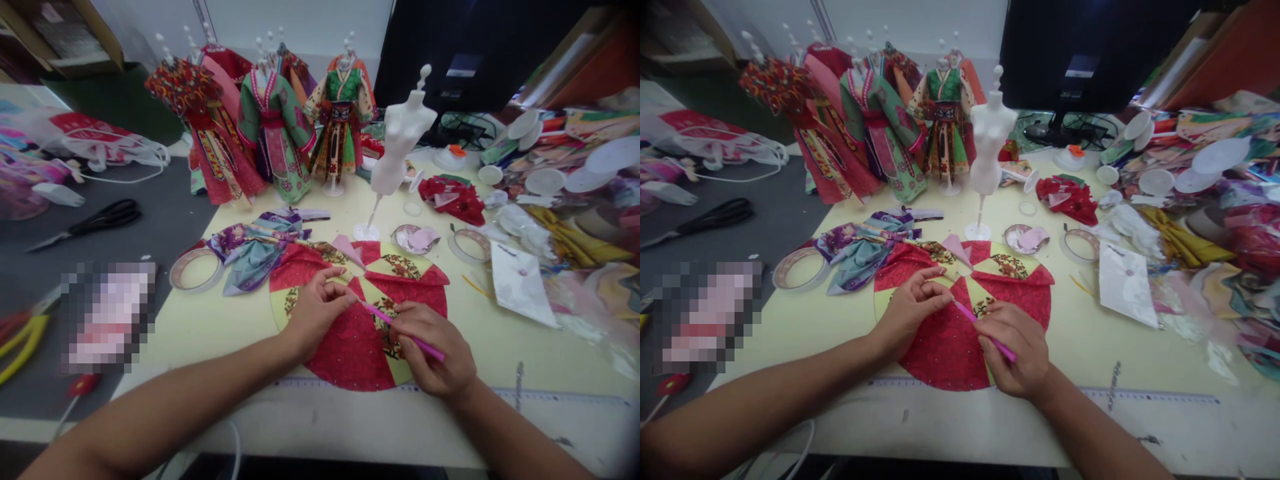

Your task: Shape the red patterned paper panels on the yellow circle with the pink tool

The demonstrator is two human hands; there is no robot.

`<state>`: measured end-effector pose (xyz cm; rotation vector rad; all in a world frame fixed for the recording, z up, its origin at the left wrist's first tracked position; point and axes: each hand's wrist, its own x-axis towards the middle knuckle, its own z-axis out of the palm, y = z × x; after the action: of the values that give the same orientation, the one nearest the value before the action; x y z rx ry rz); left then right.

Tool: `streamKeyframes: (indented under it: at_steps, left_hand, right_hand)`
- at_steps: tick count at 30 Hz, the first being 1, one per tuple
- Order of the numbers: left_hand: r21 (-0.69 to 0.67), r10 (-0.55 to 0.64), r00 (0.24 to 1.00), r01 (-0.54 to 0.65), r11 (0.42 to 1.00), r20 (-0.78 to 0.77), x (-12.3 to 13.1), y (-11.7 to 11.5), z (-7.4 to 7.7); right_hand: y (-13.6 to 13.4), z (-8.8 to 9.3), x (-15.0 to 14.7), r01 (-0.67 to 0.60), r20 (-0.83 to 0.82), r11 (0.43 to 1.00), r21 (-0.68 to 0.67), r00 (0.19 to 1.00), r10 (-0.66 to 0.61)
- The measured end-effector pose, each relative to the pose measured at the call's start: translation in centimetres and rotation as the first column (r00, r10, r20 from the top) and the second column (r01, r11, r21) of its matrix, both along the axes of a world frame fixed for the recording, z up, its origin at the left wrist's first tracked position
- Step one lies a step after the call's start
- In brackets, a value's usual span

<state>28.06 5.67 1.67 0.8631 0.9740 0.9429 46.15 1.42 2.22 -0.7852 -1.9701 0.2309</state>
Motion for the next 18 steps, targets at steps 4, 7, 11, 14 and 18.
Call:
streamKeyframes:
  at_steps: [4,7,11,14,18]
  left_hand:
    - [-0.002,-0.004,1.000,0.004,1.000,0.015,0.01,-0.03,-0.14]
    - [0.000,-0.004,1.000,0.004,1.000,0.012,0.01,-0.03,-0.22]
    - [0.005,-0.003,1.000,0.003,1.000,0.006,0.01,-0.01,-0.23]
    - [0.013,-0.004,1.000,0.004,1.000,0.003,0.01,-0.01,-0.23]
    - [0.026,-0.006,1.000,0.007,1.000,-0.017,-0.01,0.01,-0.27]
  right_hand:
    - [0.03,-0.16,0.04,0.016,0.011,1.000,0.015,1.000,-0.017]
    - [0.04,-0.19,0.08,0.023,0.019,1.000,0.020,1.000,-0.023]
    - [0.03,-0.20,0.08,0.011,0.019,1.000,0.020,1.000,-0.011]
    - [0.01,-0.26,0.06,0.026,0.027,0.999,0.039,0.999,-0.027]
    - [0.04,-0.38,0.08,0.037,0.042,0.996,0.076,0.998,-0.041]
